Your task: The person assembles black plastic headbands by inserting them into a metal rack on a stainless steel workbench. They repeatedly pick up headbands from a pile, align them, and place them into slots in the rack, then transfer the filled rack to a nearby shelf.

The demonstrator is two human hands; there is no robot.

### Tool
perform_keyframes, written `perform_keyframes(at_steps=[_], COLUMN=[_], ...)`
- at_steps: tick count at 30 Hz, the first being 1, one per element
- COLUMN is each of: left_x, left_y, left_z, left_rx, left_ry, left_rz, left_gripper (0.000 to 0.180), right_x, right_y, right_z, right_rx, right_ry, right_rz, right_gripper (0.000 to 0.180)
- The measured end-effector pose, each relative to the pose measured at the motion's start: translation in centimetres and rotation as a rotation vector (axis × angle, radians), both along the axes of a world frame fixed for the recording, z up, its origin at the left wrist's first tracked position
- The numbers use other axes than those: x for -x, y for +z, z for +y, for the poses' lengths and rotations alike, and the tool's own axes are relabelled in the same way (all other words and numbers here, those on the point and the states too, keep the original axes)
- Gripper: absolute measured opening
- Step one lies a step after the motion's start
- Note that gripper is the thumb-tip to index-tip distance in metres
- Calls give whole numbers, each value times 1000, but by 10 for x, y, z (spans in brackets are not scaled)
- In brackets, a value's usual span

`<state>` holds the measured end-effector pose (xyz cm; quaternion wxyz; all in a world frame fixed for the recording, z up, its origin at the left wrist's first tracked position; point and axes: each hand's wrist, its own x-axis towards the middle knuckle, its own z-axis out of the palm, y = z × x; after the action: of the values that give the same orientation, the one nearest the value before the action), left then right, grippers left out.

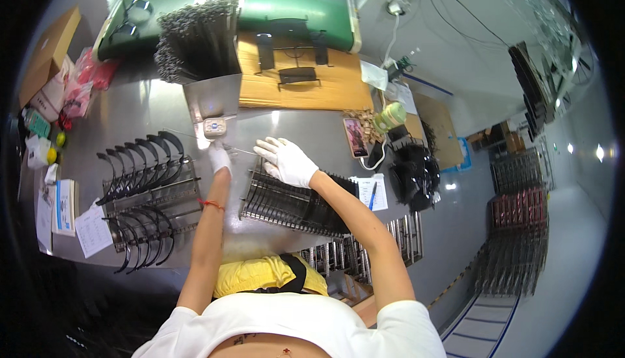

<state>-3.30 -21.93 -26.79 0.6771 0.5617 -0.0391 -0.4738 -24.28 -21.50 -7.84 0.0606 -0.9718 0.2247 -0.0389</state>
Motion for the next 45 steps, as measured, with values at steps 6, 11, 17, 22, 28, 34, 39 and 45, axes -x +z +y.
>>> perform_keyframes(at_steps=[6,11,17,22,28,34,39,45], left_x=[2,3,27,56,-4,18,-1,5], left_y=[-3,13,8,13,45,54,42,25], left_z=[-6,-1,2,13,2,11,3,0], left_rx=[-25,17,-49,-86,-215,-173,-43,-66], left_ry=[-49,-91,-209,-465,-478,-696,-329,-365], left_rz=[-57,-252,-55,-494,71,-19,226,135], left_gripper=[33,31,30,32,42,39,36,25], right_x=[4,6,5,8,1,35,89,101], right_y=[0,-4,-6,-6,-9,6,0,-3], right_z=[0,0,-1,-2,-1,-6,-7,-8], right_rx=[0,19,10,35,1,-57,-326,-473], right_ry=[7,9,13,37,-26,-24,-356,-400], right_rz=[3,-19,-40,-75,28,-82,132,138], right_gripper=[50,50,50,50,51,54,46,51])
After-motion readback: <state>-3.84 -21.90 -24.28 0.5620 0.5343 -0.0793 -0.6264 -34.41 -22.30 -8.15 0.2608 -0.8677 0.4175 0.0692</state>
